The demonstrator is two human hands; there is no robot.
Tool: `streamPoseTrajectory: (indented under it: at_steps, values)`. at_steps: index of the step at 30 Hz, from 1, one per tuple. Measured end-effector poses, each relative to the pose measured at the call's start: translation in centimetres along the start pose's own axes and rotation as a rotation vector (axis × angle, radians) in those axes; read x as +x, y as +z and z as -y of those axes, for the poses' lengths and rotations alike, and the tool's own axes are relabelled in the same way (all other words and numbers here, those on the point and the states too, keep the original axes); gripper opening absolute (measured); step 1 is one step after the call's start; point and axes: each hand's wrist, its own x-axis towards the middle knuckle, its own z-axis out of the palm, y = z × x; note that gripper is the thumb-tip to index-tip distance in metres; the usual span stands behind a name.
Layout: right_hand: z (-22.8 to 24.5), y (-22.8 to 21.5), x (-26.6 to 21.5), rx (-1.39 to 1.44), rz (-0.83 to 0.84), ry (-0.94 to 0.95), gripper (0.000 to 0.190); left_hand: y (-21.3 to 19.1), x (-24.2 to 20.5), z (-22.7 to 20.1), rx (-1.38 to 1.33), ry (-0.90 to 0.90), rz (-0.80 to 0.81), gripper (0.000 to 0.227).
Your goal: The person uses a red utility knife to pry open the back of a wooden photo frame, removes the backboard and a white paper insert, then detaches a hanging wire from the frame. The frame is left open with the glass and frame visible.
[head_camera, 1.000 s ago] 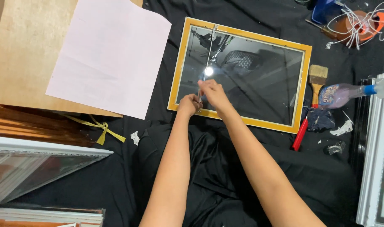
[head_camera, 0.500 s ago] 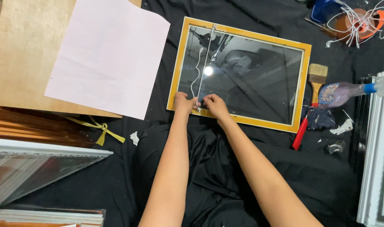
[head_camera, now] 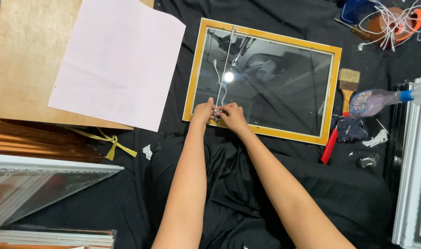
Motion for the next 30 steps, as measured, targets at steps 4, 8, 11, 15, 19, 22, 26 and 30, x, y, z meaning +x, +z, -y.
streamPoseTrajectory:
  at_steps: [4, 8, 11, 15, 19, 22, 26, 30]
  values:
    - [0.1, -2.2, -1.7, -0.185, -0.131, -0.077, 0.017, 0.5, 1.2, 0.7, 0.010, 0.009, 0.027, 0.041]
    - [0.9, -5.2, -1.7, -0.298, -0.177, -0.089, 0.016, 0.9, 0.9, 0.4, 0.099, 0.005, 0.034, 0.030]
    - [4.4, -8.9, -2.3, -0.210, -0.012, 0.023, 0.025, 0.6, -0.1, -0.1, 0.108, 0.024, 0.067, 0.030]
    - [7.6, -10.9, -2.7, 0.105, 0.100, 0.175, 0.037, 0.0, -2.0, -0.4, 0.237, 0.189, 0.129, 0.034]
    - [10.0, -10.6, -2.6, 0.254, 0.023, 0.200, 0.035, 0.2, -1.4, 0.3, 0.185, 0.237, 0.147, 0.033]
    - [12.6, -12.0, -4.2, 0.555, 0.053, -0.051, 0.039, 0.3, 0.4, 1.2, 0.239, 0.251, 0.128, 0.029]
    - [8.2, -10.1, -1.8, 0.151, -0.201, -0.227, 0.029, 2.5, 7.1, 5.5, 0.173, 0.095, 0.009, 0.012]
    - [4.4, -7.8, -1.8, 0.322, -0.430, 0.182, 0.034, -0.8, -1.7, -1.1, 0.061, 0.078, -0.075, 0.021]
